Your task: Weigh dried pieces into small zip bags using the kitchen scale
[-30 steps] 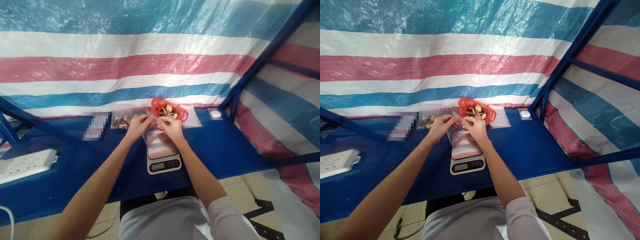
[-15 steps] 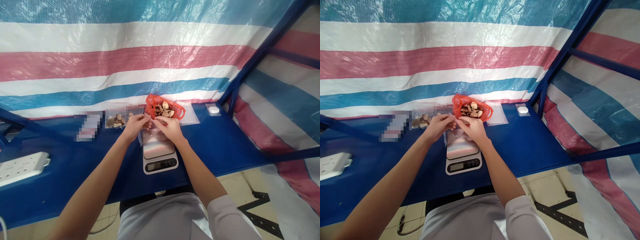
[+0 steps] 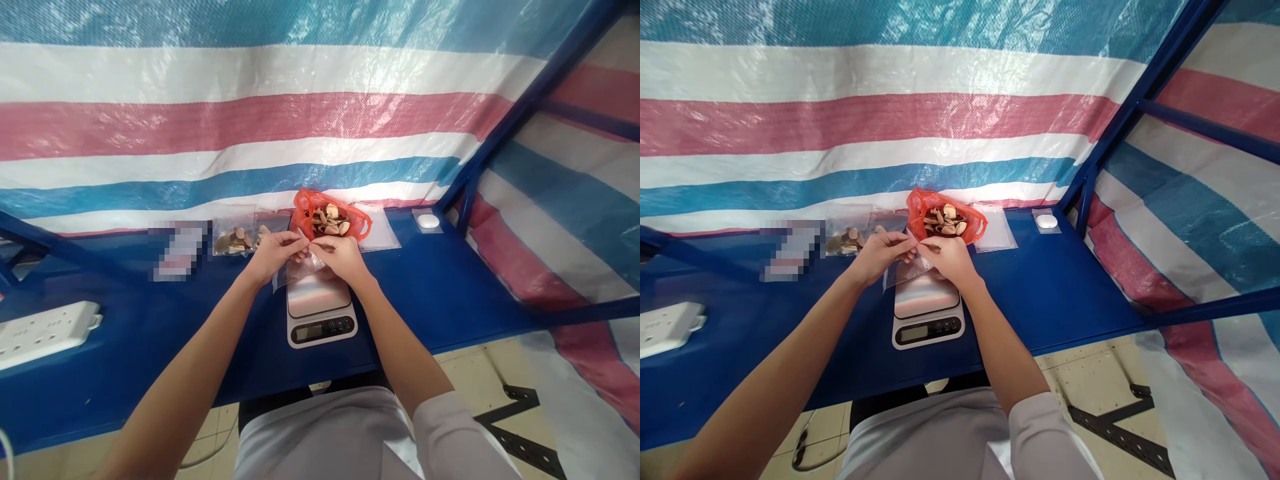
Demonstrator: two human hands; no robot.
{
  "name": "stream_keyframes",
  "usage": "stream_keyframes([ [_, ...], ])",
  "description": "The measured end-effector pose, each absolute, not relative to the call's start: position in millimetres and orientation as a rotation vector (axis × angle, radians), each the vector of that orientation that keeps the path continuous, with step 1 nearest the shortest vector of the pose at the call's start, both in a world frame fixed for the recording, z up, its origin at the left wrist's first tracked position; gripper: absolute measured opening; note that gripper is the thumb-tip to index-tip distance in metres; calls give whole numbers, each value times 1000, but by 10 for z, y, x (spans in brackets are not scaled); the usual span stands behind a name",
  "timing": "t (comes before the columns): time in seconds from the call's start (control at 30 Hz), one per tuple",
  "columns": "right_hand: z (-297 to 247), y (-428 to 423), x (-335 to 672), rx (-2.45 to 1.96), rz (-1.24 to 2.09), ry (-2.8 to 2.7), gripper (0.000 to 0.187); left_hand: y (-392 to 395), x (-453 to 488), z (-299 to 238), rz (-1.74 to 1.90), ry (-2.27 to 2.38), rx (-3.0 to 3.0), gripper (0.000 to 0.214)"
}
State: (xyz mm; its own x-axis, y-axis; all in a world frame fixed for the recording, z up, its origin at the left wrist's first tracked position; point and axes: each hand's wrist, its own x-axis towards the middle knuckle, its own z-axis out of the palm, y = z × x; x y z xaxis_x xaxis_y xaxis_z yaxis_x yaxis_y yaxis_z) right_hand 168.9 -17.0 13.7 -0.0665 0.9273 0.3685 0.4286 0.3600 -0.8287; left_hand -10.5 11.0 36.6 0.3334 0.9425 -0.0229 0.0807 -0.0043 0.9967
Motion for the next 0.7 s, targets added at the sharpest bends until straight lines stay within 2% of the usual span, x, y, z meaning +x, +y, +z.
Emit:
stream_keyframes([
  [0.2,130,-155,1679,-1241,725,-1591,13,105,-114,340,901,1005,1412,42],
  [0.57,135,-124,1768,-1275,756,-1465,14,104,-153,312,938,1136,1481,17],
  [0.7,132,-129,1765,-1262,702,-1461,14,92,-203,358,911,1205,1571,18],
])
